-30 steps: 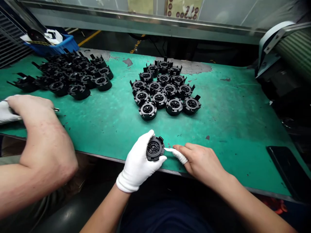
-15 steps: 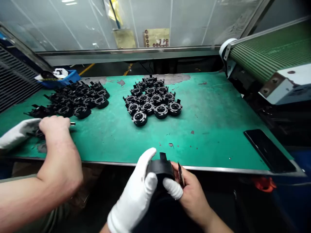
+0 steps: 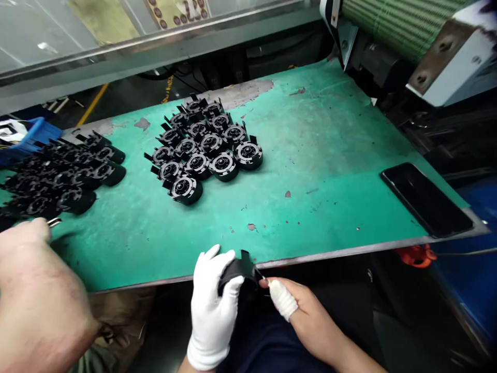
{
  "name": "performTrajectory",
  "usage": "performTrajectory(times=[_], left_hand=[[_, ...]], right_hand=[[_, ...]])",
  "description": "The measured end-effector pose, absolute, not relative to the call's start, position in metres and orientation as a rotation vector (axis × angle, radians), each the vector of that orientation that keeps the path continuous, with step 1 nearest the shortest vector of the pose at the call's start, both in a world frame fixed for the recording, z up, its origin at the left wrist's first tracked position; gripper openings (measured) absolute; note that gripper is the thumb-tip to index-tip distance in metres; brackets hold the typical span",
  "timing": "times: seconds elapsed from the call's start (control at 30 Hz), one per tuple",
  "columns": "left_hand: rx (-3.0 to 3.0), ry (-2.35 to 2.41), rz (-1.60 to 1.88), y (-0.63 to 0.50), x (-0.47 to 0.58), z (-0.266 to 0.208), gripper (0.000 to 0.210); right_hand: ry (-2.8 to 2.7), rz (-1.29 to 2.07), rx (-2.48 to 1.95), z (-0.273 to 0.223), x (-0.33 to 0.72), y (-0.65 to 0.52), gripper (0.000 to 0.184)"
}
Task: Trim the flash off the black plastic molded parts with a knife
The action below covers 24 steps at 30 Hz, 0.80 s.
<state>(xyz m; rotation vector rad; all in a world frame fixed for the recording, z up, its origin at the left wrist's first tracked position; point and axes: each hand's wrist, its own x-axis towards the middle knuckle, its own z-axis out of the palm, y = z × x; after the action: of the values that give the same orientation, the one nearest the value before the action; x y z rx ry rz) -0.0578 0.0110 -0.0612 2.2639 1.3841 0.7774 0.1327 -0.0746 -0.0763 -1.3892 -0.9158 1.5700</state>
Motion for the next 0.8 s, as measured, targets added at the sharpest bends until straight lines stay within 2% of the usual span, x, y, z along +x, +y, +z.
performTrajectory(times=[0.3,0.8], left_hand=[[2.215,1.386,0.737,0.009,-0.059,-0.061,0.04],[2.18,1.303,0.779,0.013,-0.061,-0.064,0.039]], right_hand=[[-0.912,1.677,-1.318,-0.087,0.131,-0.052,0.043],[-0.859,1.64,-1.44,-0.08,0.125,-0.049,0.04]])
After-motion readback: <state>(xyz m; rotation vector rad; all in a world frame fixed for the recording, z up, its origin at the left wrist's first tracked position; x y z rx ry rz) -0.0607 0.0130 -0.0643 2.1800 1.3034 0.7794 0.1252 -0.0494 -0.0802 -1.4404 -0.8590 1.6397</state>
